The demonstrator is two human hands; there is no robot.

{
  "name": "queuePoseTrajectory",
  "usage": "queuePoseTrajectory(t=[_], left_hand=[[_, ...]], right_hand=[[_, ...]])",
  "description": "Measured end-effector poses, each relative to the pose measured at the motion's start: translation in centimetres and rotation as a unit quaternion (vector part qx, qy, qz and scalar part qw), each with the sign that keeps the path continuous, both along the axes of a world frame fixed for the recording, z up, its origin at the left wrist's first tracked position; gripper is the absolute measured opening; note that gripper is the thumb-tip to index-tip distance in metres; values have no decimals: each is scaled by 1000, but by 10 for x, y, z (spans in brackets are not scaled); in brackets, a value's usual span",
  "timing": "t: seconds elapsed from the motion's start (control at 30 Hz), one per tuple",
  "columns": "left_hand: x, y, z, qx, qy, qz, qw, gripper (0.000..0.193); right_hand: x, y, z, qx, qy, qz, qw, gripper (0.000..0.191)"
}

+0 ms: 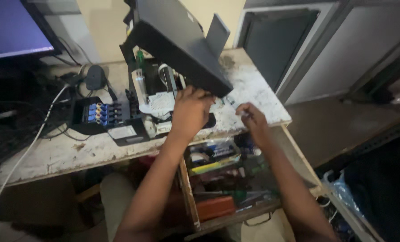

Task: The person lifts and opens an inkjet printer on a workbench, removes its cover and internal parts, then uses a syringe to flush liquid through the printer's ink system and printhead area. They repeatedly draw and inject fluid, reposition printer components, and handle the ink cartridge assembly while working.

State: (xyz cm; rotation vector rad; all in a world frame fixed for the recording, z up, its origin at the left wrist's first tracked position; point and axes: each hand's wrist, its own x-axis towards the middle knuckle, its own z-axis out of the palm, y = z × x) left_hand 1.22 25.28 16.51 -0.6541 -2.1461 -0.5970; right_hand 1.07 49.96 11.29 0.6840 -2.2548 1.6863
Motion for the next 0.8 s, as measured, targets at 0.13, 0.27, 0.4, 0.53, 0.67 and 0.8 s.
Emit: queuePoseTrajectory(t=[0.13, 0.27, 0.4, 0.53, 0.67, 0.8], left_hand=[[-1, -1, 0, -19, -2, 14, 1000, 18], [-1, -1, 0, -20, -8, 15, 1000, 18], [0, 0, 0, -39, -6, 31, 999, 21], [0, 0, 2, -30, 7, 21, 999, 17], [2, 1, 4, 0, 2, 8, 1000, 15], [3, 2, 5, 4, -5, 19, 1000, 12]], right_hand=[[-2, 2, -10, -18, 6, 4, 1000, 13], [-14, 10, -28, -26, 50, -36, 998, 26], [-21, 9, -35, -98, 28, -22, 995, 24], [-20, -1, -29, -15, 9, -21, 1000, 15], [-13, -10, -21, -31, -3, -10, 999, 21], [-8, -17, -20, -30, 2, -11, 999, 22]])
